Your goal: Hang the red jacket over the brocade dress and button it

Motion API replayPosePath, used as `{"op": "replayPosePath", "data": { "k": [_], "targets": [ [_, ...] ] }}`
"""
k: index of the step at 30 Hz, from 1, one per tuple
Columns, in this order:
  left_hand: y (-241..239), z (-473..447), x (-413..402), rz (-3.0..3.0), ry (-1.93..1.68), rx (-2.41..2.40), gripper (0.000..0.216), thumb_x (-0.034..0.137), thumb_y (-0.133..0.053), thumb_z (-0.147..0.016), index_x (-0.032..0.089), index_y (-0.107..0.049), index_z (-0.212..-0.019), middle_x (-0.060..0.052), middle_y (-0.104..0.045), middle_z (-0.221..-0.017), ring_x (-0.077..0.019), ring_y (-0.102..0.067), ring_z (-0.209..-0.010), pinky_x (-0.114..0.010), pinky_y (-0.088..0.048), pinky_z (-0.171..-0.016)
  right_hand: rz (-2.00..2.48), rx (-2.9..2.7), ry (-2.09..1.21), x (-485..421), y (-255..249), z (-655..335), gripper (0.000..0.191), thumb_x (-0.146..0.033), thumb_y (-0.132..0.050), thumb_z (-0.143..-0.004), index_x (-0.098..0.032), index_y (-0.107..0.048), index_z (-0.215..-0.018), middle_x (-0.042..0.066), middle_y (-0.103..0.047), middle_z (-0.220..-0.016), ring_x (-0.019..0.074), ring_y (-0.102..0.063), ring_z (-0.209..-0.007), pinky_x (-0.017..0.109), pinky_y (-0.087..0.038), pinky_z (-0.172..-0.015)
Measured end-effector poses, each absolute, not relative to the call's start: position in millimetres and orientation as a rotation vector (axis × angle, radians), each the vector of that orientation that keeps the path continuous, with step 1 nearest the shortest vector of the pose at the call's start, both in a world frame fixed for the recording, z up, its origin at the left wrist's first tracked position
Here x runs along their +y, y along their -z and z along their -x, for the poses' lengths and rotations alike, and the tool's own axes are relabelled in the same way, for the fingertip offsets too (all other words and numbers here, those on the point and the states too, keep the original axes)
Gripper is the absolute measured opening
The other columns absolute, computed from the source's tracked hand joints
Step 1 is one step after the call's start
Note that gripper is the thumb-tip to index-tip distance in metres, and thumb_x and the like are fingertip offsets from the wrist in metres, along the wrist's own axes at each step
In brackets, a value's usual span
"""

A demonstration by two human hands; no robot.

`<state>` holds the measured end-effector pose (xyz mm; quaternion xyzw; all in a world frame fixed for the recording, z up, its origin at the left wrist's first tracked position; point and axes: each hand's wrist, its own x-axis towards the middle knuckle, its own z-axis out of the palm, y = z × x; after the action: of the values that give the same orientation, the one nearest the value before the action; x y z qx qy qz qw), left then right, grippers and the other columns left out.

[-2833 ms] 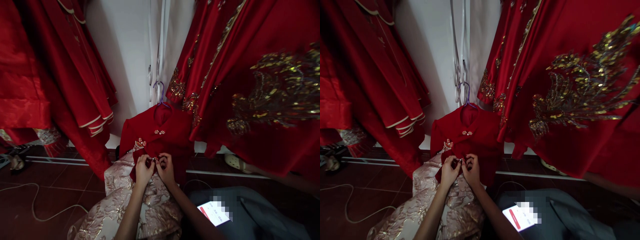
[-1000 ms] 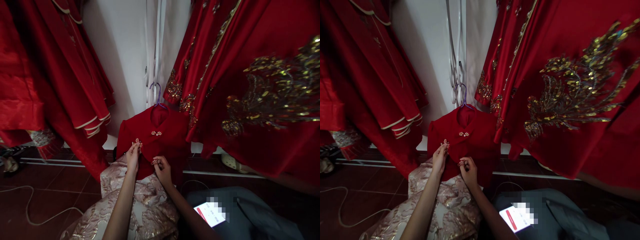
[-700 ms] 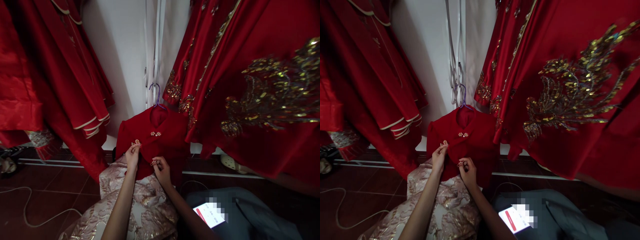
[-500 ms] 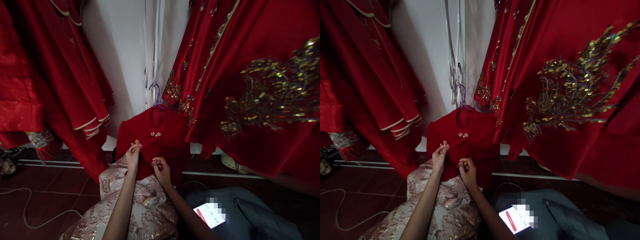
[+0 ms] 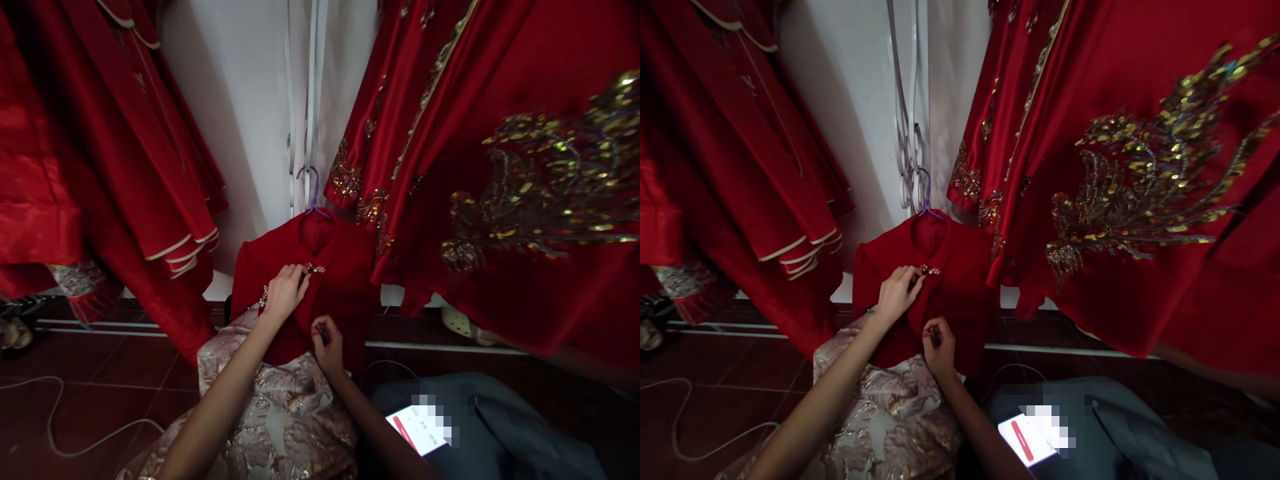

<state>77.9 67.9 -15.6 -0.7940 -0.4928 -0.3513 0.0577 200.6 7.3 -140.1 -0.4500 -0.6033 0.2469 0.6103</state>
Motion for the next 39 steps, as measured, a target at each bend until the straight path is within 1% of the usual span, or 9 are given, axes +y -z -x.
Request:
{"op": "replayPosePath", "data": {
  "k": [3, 6, 10, 18, 21, 29, 34, 39],
  "targets": [
    [-4, -81, 78, 2.382, 0.882, -1.231, 0.023, 0.033, -0.044, -0.087, 0.02, -0.054, -0.103, -0.009, -0.053, -0.105, -0.0211, -0.047, -0.098, -0.032, -0.039, -0.08, 1.054, -1.387, -0.513, 5, 138, -201, 0.009, -0.023, -0.05, -0.078, -0.02, -0.045, -0.072, -0.004, -0.041, -0.062, 0.0107, -0.04, -0.056, 0.023, -0.032, -0.054],
    [-16, -84, 88, 2.398, 0.719, -1.096, 0.022, 0.033, -0.048, -0.085, 0.019, -0.055, -0.101, -0.011, -0.049, -0.11, -0.0237, -0.044, -0.102, -0.038, -0.036, -0.085, 1.071, -1.387, -0.494, 5, 137, -200, 0.011, -0.025, -0.05, -0.079, -0.02, -0.043, -0.071, -0.004, -0.039, -0.061, 0.0105, -0.039, -0.056, 0.023, -0.031, -0.053],
    [-20, -84, 94, 2.365, 0.638, -1.073, 0.021, 0.031, -0.045, -0.087, 0.016, -0.055, -0.097, -0.013, -0.05, -0.108, -0.0252, -0.044, -0.101, -0.04, -0.034, -0.087, 1.074, -1.394, -0.487, 4, 135, -201, 0.014, -0.027, -0.049, -0.079, -0.02, -0.042, -0.07, -0.004, -0.038, -0.061, 0.0106, -0.039, -0.056, 0.023, -0.031, -0.054],
    [-20, -79, 93, 2.453, 0.681, -1.047, 0.021, 0.032, -0.045, -0.086, 0.017, -0.057, -0.096, -0.012, -0.051, -0.105, -0.025, -0.044, -0.101, -0.043, -0.03, -0.09, 1.078, -1.357, -0.482, 2, 138, -202, 0.022, -0.033, -0.046, -0.082, -0.021, -0.037, -0.066, -0.004, -0.033, -0.059, 0.0112, -0.035, -0.055, 0.024, -0.029, -0.052],
    [-20, -77, 94, 2.514, 0.703, -1.019, 0.021, 0.032, -0.045, -0.086, 0.018, -0.059, -0.093, -0.011, -0.051, -0.106, -0.0239, -0.043, -0.101, -0.042, -0.03, -0.091, 1.093, -1.346, -0.489, 2, 140, -202, 0.023, -0.033, -0.046, -0.082, -0.021, -0.037, -0.064, -0.005, -0.033, -0.057, 0.0109, -0.034, -0.054, 0.024, -0.028, -0.052],
    [-21, -66, 93, 2.629, 0.826, -0.975, 0.023, 0.034, -0.045, -0.087, 0.019, -0.061, -0.094, -0.008, -0.051, -0.112, -0.0216, -0.041, -0.107, -0.037, -0.033, -0.091, 1.103, -1.344, -0.49, 1, 137, -202, 0.025, -0.03, -0.048, -0.081, -0.02, -0.036, -0.062, -0.005, -0.032, -0.056, 0.0102, -0.033, -0.052, 0.023, -0.027, -0.051],
    [-21, -68, 96, 2.629, 0.784, -0.966, 0.023, 0.033, -0.045, -0.087, 0.019, -0.062, -0.096, -0.009, -0.052, -0.11, -0.0216, -0.042, -0.105, -0.038, -0.032, -0.091, 1.121, -1.338, -0.485, 2, 138, -201, 0.026, -0.031, -0.048, -0.082, -0.021, -0.035, -0.062, -0.005, -0.032, -0.056, 0.0103, -0.034, -0.053, 0.023, -0.027, -0.05],
    [-23, -71, 98, 2.631, 0.759, -0.958, 0.022, 0.032, -0.045, -0.087, 0.018, -0.061, -0.093, -0.009, -0.053, -0.108, -0.022, -0.043, -0.103, -0.039, -0.032, -0.09, 1.126, -1.341, -0.489, 2, 140, -202, 0.025, -0.031, -0.048, -0.082, -0.021, -0.036, -0.062, -0.005, -0.032, -0.056, 0.0101, -0.034, -0.051, 0.023, -0.027, -0.05]
  ]
}}
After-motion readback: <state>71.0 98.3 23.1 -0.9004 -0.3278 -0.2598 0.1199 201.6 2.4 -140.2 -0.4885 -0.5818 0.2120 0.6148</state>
